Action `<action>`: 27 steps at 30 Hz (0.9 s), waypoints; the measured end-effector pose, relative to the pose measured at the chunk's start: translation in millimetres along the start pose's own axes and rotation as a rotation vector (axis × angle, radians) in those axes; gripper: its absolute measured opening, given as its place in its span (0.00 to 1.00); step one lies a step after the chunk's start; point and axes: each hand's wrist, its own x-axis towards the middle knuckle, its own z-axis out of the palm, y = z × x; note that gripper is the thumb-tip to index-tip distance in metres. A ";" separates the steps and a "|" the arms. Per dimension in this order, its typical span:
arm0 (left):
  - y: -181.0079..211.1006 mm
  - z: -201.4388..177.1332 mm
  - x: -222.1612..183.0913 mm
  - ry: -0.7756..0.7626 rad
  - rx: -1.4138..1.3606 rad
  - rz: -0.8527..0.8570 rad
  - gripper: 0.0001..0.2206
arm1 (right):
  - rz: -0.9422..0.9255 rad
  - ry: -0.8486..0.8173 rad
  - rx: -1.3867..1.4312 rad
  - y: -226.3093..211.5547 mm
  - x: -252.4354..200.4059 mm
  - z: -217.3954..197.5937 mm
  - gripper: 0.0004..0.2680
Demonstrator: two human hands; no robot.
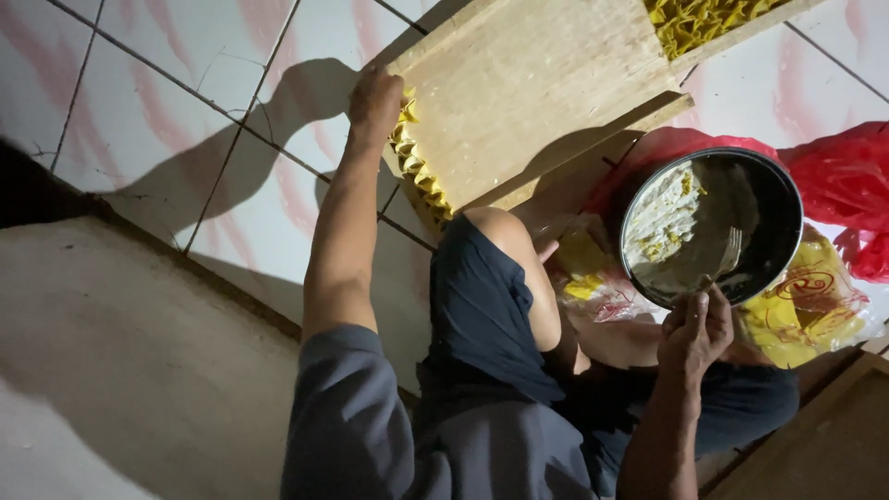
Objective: Manually shaping small pieces of yellow dough and arranging them in rows on a wooden board while sitting on the floor.
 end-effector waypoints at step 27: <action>229.0 -169.0 -182.0 0.597 -1.057 0.387 0.03 | -0.641 -0.444 -0.026 -110.8 -9.5 165.3 0.07</action>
